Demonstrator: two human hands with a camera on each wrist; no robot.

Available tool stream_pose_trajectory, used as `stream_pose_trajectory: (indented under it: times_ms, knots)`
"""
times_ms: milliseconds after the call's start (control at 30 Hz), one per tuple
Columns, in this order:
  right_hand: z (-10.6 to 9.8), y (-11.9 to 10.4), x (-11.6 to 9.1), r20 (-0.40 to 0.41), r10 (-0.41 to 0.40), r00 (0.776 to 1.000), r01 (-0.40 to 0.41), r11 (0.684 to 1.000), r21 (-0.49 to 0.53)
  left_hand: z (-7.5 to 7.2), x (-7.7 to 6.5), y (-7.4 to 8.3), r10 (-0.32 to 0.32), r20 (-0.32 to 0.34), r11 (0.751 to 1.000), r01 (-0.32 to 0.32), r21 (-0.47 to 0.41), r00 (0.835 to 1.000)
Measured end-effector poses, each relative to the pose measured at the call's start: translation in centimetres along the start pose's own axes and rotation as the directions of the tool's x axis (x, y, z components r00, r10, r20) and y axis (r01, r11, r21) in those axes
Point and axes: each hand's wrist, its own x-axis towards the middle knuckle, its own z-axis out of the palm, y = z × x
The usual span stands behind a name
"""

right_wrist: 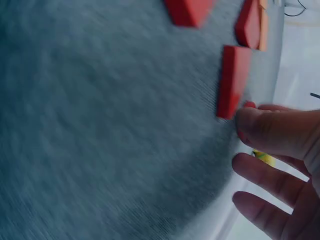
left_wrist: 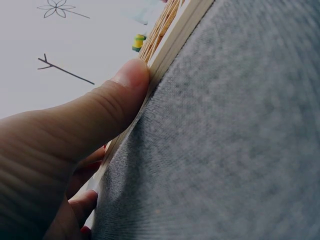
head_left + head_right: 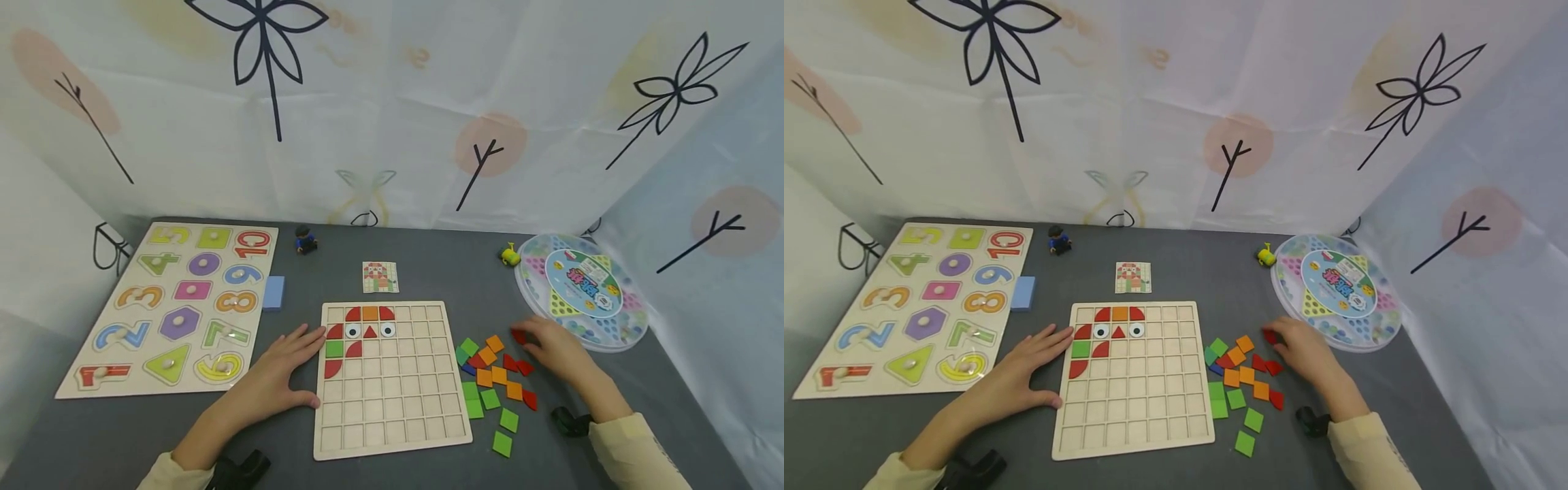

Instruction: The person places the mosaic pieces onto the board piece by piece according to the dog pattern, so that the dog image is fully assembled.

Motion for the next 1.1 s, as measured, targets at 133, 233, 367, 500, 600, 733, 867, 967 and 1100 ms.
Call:
stream_pose_trajectory:
  times_ms: [133,233,367,500,600,733,867,967,1100]
  knots:
    - [0.2,-0.1,0.1,-0.021,0.02,1.0,-0.021,1.0,-0.021,-0.1,0.1,0.1,-0.004,0.009,1.0,0.004,0.002,1.0]
    - [0.1,-0.2,0.2,-0.021,0.033,0.999,-0.033,0.999,-0.035,-0.1,0.1,0.1,-0.006,0.011,1.0,0.006,0.004,1.0]
    - [-0.1,-0.9,0.4,-0.032,0.03,0.999,-0.031,0.999,-0.026,-0.2,0.1,0.2,-0.011,0.011,1.0,0.011,0.013,1.0]
    - [-0.6,-3.6,1.2,-0.058,0.002,0.998,-0.001,1.0,0.01,-0.3,0.1,0.2,-0.014,0.01,1.0,0.014,0.016,1.0]
    - [-0.8,-7.0,2.2,-0.093,-0.09,0.992,0.093,0.995,0.033,-0.3,0.1,0.1,-0.018,0.01,1.0,0.018,0.015,1.0]
    - [-0.1,-12.1,4.0,-0.136,-0.274,0.952,0.28,0.96,0.027,-0.2,-0.1,0.0,-0.02,0.006,1.0,0.02,0.012,1.0]
    - [1.5,-16.9,5.8,-0.094,-0.372,0.924,0.376,0.926,0.039,0.0,-0.2,-0.1,-0.014,0.006,1.0,0.014,0.005,1.0]
    - [2.8,-19.6,6.9,-0.043,-0.411,0.911,0.412,0.911,0.031,0.0,-0.1,0.0,-0.012,0.005,1.0,0.012,-0.002,1.0]
    - [4.1,-21.7,7.9,-0.004,-0.455,0.891,0.455,0.89,-0.02,0.1,-0.1,0.1,-0.001,-0.012,1.0,0.001,-0.007,1.0]
